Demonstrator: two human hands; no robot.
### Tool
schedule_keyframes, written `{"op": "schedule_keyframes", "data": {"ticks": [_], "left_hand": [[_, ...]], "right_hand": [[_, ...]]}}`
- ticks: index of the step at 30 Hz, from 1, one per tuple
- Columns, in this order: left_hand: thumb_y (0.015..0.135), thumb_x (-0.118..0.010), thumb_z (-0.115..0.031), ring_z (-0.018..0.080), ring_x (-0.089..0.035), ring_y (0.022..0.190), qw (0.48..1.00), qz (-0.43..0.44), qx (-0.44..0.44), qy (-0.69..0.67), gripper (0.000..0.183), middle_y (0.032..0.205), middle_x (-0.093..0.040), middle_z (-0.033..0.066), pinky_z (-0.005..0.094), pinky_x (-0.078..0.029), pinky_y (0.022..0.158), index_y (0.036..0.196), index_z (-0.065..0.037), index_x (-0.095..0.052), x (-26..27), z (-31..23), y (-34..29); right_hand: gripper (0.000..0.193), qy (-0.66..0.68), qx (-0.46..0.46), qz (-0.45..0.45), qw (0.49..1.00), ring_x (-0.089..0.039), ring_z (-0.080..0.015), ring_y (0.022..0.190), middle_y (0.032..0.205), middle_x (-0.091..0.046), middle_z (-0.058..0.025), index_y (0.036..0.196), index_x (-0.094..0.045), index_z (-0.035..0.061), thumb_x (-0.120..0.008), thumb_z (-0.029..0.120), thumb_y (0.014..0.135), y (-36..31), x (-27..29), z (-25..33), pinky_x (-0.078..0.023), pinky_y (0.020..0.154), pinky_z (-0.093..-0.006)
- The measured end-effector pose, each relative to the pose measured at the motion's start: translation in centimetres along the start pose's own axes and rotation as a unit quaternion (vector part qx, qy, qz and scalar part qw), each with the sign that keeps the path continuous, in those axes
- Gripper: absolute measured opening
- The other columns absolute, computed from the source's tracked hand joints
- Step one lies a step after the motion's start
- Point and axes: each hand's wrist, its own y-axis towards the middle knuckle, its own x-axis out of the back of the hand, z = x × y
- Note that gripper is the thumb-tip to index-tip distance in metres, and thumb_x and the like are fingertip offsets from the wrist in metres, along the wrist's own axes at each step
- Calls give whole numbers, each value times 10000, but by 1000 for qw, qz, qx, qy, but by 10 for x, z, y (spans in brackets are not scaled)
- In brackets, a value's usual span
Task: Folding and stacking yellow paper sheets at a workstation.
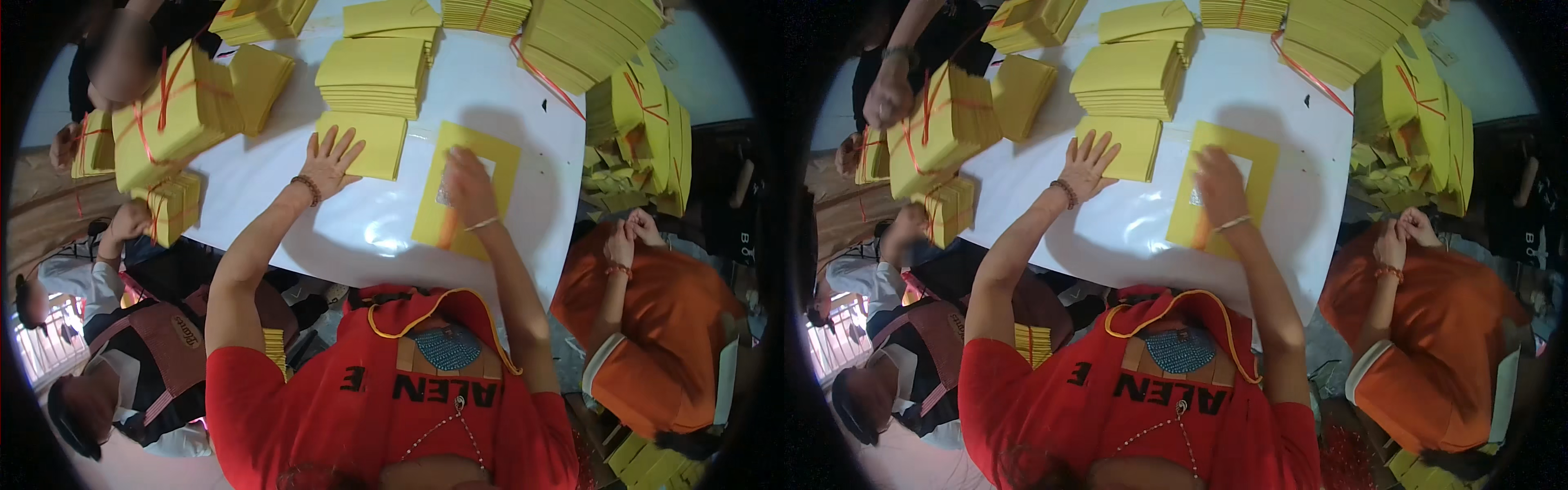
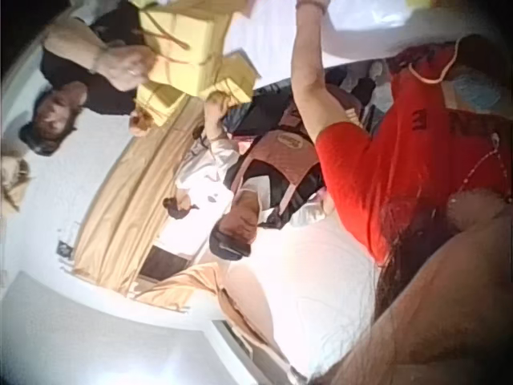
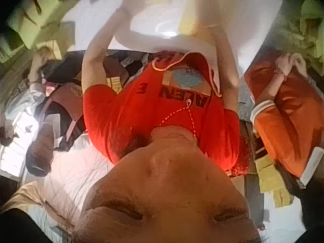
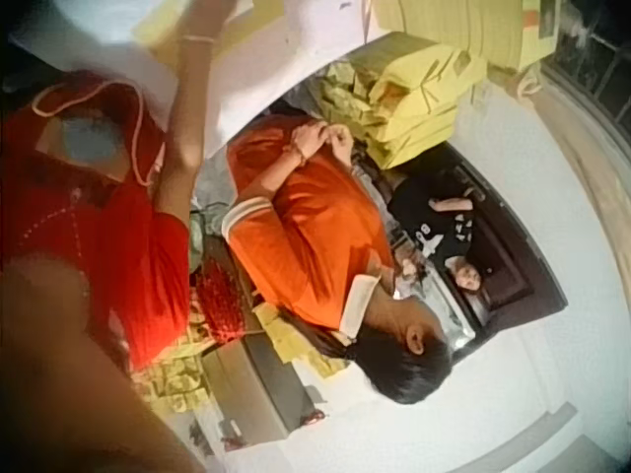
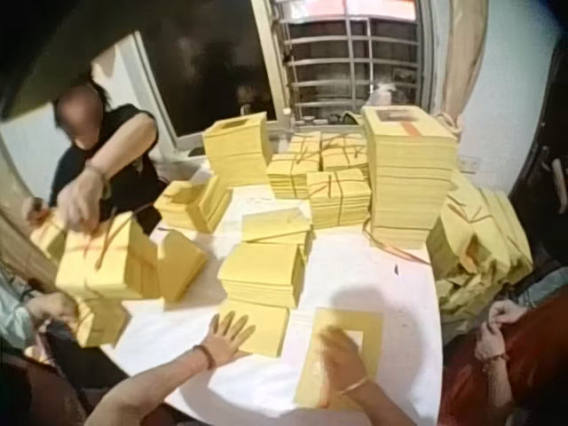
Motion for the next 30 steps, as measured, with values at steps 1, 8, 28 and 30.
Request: {"op": "schedule_keyframes", "data": {"ticks": [1,8,28,30], "left_hand": [[840,-457,-524,349,-99,1346,1000,1,-8,0,693,1479,-130,67,602,-91,1033,1410,-227,-196,3,-2,2],[865,-363,-560,317,-153,1340,998,16,-10,60,661,1469,-171,62,583,-68,1043,1407,-213,-213,24,-6,9],[783,-620,-280,293,-493,1004,931,-216,-236,-177,382,1108,-550,142,364,-411,855,1048,-10,-567,23,-148,-11],[794,-609,-243,263,-530,916,916,-208,-237,-247,236,1001,-611,89,353,-430,803,921,-45,-612,28,-143,-4]], "right_hand": [[297,-21,-21,-22,999,-497,-330,1079,1144,-547,-157,1092,-587,84,-558,85,796,-15,22,-7,-392,913,-408],[323,-68,-203,-44,976,-506,-333,1018,1177,-521,-175,1109,-578,51,-573,99,790,-91,70,-3,-417,881,-386],[299,355,-521,-142,763,-550,-120,851,1023,-577,-61,1134,-567,16,-554,135,860,-96,65,9,-452,749,-242],[315,374,-504,-127,768,-551,-111,867,1008,-589,-62,1141,-560,11,-562,157,862,-97,64,5,-448,753,-233]]}}
